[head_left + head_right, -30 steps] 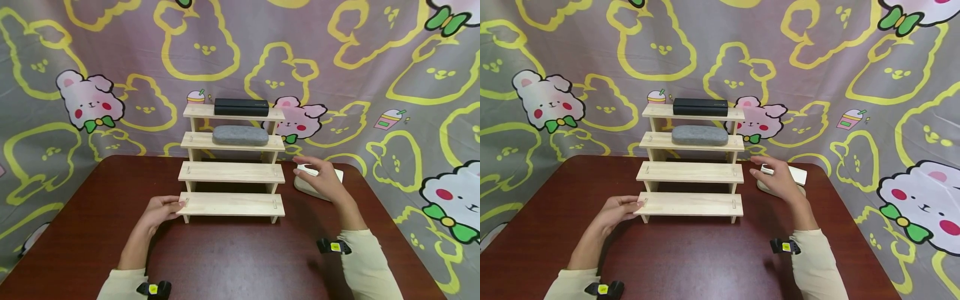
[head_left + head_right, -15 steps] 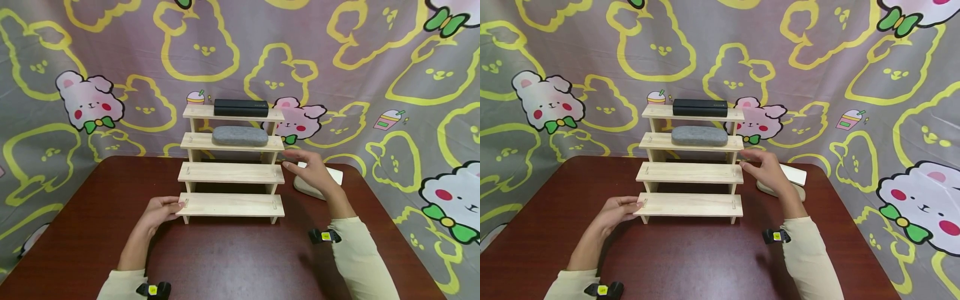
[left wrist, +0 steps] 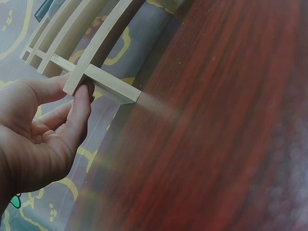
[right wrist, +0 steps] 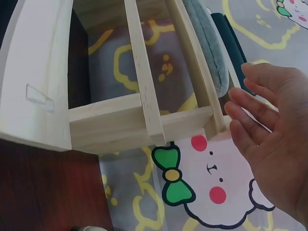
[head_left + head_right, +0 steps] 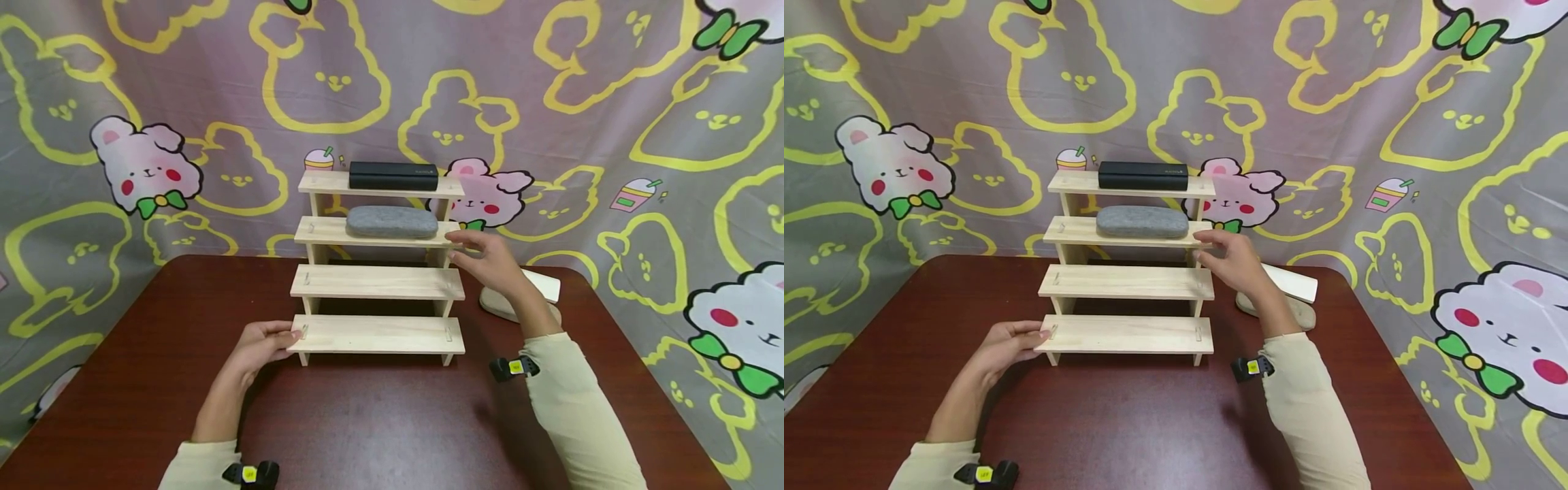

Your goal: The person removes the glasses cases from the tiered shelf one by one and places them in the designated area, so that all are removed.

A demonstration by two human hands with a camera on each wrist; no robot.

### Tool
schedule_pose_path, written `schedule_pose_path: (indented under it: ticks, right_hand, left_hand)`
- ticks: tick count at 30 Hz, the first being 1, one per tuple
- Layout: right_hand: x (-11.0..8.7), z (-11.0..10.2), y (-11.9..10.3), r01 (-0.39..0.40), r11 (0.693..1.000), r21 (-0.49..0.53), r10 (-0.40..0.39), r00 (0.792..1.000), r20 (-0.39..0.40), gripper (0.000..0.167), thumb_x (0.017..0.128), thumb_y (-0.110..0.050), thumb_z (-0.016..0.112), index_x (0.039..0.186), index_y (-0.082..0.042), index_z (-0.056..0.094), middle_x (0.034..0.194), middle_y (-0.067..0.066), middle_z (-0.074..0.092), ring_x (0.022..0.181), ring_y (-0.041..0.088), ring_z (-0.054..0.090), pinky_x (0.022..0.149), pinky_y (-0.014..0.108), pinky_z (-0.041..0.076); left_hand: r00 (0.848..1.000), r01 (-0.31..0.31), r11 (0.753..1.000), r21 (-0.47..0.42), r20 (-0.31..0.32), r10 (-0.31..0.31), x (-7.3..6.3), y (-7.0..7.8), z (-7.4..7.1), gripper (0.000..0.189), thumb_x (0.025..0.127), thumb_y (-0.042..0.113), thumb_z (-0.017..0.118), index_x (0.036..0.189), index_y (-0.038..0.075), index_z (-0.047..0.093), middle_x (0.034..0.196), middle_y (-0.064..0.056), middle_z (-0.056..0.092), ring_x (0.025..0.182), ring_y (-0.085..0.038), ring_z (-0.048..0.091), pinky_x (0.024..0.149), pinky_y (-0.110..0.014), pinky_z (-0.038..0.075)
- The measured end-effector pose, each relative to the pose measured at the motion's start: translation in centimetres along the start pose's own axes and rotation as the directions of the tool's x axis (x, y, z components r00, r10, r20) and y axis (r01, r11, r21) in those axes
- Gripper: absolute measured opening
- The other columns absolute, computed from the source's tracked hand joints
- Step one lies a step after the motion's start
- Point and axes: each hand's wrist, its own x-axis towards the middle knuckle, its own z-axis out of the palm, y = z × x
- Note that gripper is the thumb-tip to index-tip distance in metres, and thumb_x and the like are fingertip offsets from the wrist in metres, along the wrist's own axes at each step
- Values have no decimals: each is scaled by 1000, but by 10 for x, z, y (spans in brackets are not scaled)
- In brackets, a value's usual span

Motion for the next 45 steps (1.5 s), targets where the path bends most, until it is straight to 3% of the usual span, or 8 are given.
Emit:
schedule_pose_path:
  ticks: [13,23,32,38,45]
  right_hand:
    - [23,7,-5,-33,999,-18,34,999,25,51,97,-13,67,145,-2,54,145,22,58,133,41,57,114,54,47]
    - [39,13,-4,-65,994,91,61,997,44,63,94,-7,70,151,2,44,154,22,47,141,40,50,115,50,46]
    - [53,20,-5,-159,970,184,146,986,80,77,90,-5,76,155,1,36,160,21,39,142,40,48,112,48,48]
    - [61,21,-6,-186,979,81,180,981,71,79,87,-9,81,154,-1,40,159,19,42,141,39,51,112,48,49]
    - [69,21,-8,-214,977,12,211,971,113,79,88,-10,80,155,-4,40,155,21,46,140,38,52,112,48,49]
  left_hand:
    - [1000,-1,1000,-2,0,1,0,0,0,55,97,9,64,140,-20,45,95,5,71,79,4,64,72,-14,58]
    - [1000,2,1000,-9,1,-2,1,-1,-1,56,97,9,65,140,-21,44,96,4,72,78,2,64,71,-15,58]
    - [1000,3,1000,-22,3,-3,2,-2,0,55,97,8,65,140,-21,44,94,5,72,77,3,64,71,-15,58]
    - [1000,0,1000,-20,10,0,2,-1,0,56,97,8,64,140,-21,44,96,4,73,78,3,64,71,-15,58]
    - [1000,-2,999,-32,8,3,3,-1,-2,56,97,7,64,139,-22,43,94,6,72,77,3,64,70,-15,59]
